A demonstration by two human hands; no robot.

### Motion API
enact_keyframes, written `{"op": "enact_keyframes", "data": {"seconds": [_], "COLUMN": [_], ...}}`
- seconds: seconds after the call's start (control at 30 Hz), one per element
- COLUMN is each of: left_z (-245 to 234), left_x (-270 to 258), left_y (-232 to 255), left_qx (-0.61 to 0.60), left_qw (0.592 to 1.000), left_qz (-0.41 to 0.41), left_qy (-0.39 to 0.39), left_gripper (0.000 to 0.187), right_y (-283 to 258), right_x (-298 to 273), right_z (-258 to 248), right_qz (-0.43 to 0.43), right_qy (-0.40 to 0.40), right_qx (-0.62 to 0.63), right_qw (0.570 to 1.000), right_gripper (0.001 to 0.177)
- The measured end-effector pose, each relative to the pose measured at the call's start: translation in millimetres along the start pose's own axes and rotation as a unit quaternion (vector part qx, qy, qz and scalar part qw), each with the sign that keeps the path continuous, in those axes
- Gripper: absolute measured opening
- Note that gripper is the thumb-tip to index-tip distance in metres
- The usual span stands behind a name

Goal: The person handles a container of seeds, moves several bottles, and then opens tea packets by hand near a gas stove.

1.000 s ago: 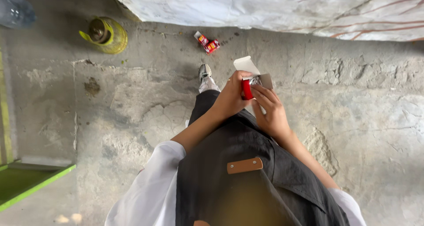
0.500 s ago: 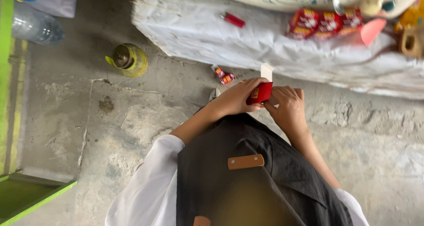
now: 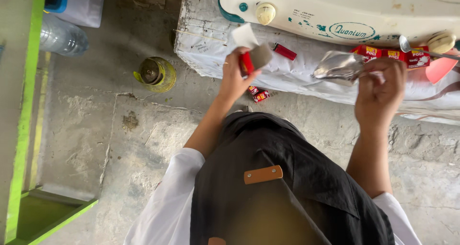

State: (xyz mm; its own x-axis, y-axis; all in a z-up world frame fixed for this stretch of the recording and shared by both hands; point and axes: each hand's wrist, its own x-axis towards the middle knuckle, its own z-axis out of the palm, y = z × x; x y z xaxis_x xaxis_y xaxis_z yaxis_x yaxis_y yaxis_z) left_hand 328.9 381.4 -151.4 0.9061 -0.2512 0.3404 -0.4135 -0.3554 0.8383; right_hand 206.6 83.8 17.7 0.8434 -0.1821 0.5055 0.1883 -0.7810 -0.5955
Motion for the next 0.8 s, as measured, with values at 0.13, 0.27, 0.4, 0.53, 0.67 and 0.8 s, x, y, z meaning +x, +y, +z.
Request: {"op": "enact_keyframes", "data": {"seconds": [0.13,0.27,0.4,0.53,0.67,0.8], "left_z": [14,2,-25,-34,-17,13], "left_x": [16,29,25,17,35,54], "left_y": [-57,-50,-3,68,129,150], "left_qx": [-0.131,-0.14,-0.014,-0.067,-0.029,-0.018], "left_qw": [0.991,0.99,0.997,0.995,0.976,0.964], "left_qz": [-0.023,-0.004,0.04,0.062,0.167,0.104], "left_qy": [0.022,-0.004,0.057,0.034,-0.137,-0.245], "left_gripper": [0.095,0.119,0.134,0.107,0.095,0.075], "right_y": [9,13,8,-9,-35,-43], "right_x": [9,9,11,17,14,22], "right_z": [4,21,24,19,21,6], "right_qz": [0.079,0.097,0.125,0.162,0.187,0.007], "right_qy": [-0.021,-0.042,-0.023,-0.045,-0.135,-0.139], "right_qx": [0.166,0.146,0.135,0.178,0.182,-0.033], "right_qw": [0.983,0.984,0.983,0.969,0.956,0.99], "right_gripper": [0.012,0.01,0.004,0.01,0.01,0.008]}}
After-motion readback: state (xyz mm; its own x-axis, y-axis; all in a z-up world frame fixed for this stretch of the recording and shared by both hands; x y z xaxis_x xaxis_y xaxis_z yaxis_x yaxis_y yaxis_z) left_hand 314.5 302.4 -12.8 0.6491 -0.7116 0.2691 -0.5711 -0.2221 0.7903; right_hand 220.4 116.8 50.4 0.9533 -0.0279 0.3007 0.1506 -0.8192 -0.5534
